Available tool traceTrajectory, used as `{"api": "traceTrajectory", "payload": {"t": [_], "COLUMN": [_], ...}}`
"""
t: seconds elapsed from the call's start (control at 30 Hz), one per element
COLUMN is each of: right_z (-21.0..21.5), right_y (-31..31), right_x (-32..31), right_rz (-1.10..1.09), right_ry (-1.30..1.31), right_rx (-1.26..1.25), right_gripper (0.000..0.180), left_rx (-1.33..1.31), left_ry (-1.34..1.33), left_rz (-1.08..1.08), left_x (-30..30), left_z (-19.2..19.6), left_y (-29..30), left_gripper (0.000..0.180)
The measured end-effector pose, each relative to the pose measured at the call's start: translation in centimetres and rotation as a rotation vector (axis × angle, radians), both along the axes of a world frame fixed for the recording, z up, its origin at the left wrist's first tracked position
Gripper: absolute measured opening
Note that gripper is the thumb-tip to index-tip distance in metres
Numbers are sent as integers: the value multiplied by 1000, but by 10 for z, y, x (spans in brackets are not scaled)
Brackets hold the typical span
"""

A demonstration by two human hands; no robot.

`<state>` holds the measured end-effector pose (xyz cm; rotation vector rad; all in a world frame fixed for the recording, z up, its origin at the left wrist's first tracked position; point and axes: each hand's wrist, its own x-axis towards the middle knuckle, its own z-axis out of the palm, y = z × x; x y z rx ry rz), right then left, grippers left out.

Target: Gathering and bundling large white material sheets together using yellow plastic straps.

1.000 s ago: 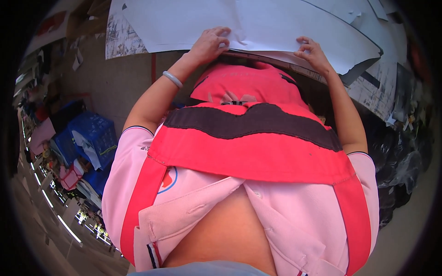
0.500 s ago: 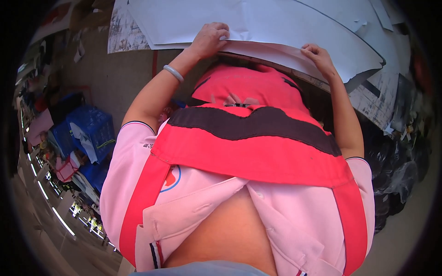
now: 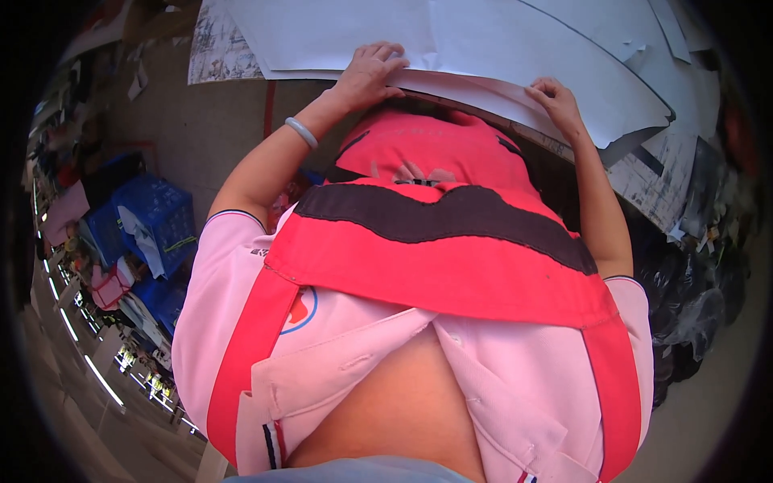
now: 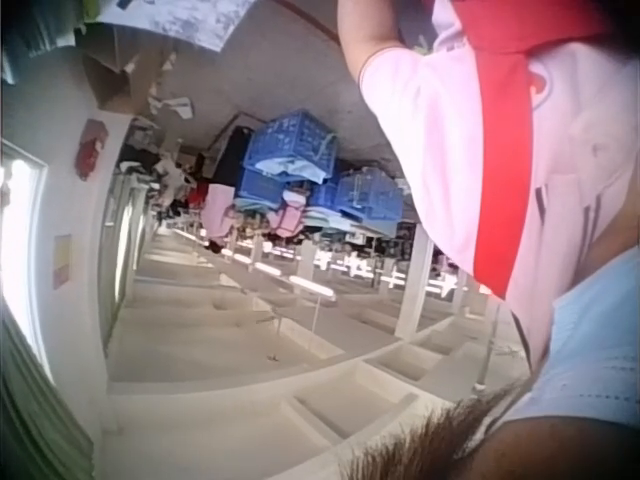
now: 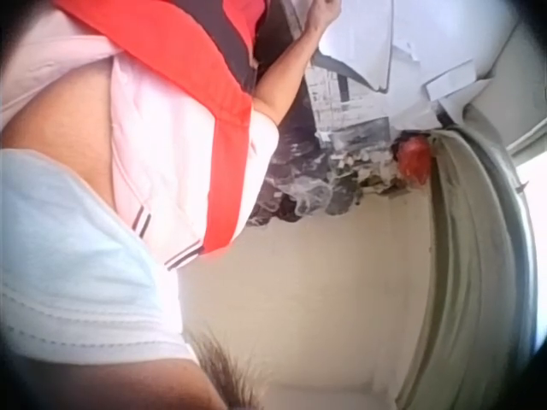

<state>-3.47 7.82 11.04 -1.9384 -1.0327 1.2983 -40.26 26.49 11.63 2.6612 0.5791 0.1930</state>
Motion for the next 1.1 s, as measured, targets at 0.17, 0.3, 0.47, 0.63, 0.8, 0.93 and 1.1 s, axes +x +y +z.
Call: {"api": "traceTrajectory", "payload": {"t": [0.17, 0.3, 0.47, 0.63, 0.8, 0.93, 1.1], "right_z": [-3, -4, 6, 22, 15, 3, 25], "right_y": [1, -2, -2, -7, -14, -29, -23], "right_x": [-1, 0, -8, -34, -24, -9, -10], "right_rz": [-7, 8, 129, 409, 379, 310, 151], "right_ry": [-14, -32, -121, -674, -578, -610, -430], "right_rx": [-19, 18, 18, 258, 283, 305, 234], "right_gripper": [21, 21, 23, 41, 49, 41, 22], "left_rx": [-29, -17, 69, -117, 7, 64, 104], "left_ry": [-2, -7, -46, -43, -3, 32, -80], "left_rz": [30, 18, 2, 139, 56, -53, -51], "left_x": [-2, 0, -3, 11, 52, 82, 88], "left_z": [-1, -1, -13, 0, 25, 51, 74], "left_y": [2, 0, 1, 35, 86, 111, 121], "left_gripper": [41, 36, 29, 20, 17, 18, 11]}}
